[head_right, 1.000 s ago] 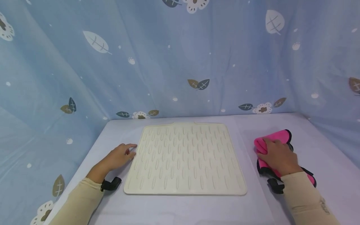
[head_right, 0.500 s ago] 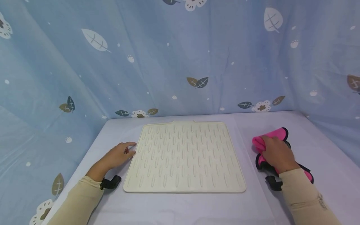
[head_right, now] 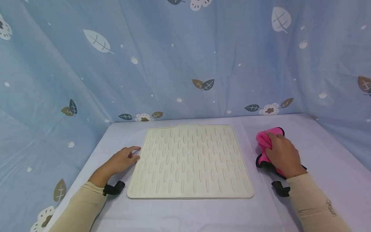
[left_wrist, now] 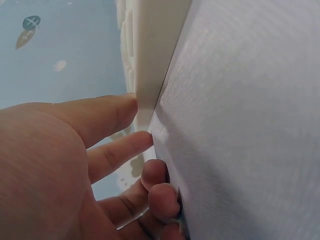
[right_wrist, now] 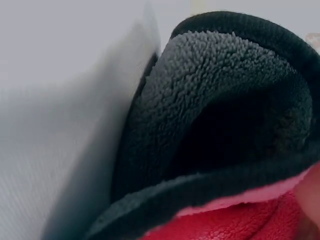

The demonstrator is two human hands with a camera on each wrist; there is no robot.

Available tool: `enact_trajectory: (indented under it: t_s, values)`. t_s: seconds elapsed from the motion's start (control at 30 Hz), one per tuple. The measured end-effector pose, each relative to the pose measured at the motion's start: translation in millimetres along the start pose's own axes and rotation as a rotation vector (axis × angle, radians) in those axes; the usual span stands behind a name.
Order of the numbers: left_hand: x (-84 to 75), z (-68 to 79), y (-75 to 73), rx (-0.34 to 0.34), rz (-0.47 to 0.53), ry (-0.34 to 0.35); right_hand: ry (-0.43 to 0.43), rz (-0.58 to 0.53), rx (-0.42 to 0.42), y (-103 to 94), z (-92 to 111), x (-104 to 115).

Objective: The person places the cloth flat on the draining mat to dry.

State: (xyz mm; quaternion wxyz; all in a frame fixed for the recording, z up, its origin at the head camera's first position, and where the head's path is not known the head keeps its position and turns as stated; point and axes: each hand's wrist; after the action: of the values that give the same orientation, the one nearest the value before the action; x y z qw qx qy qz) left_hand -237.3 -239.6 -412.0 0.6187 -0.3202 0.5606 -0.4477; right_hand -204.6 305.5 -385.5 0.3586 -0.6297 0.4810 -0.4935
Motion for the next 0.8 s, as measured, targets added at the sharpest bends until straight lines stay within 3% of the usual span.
enact_trajectory:
  t_s: [0.8]
  values:
    - [1.0, 0.7, -0.7, 0.005, 0.009, 0.018, -0.098, -0.082, -0.196, -12.1, 8.8, 40.4]
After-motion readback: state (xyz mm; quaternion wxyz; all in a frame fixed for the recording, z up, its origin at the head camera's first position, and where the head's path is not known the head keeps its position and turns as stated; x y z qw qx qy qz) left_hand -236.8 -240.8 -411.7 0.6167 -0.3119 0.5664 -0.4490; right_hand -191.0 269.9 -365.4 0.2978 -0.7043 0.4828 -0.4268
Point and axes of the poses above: each hand's wrist, its own z-axis away from the middle knuckle, its own y-axis out of the palm, x = y × z, and after that the axes turned 1 degree about -y, right-handed
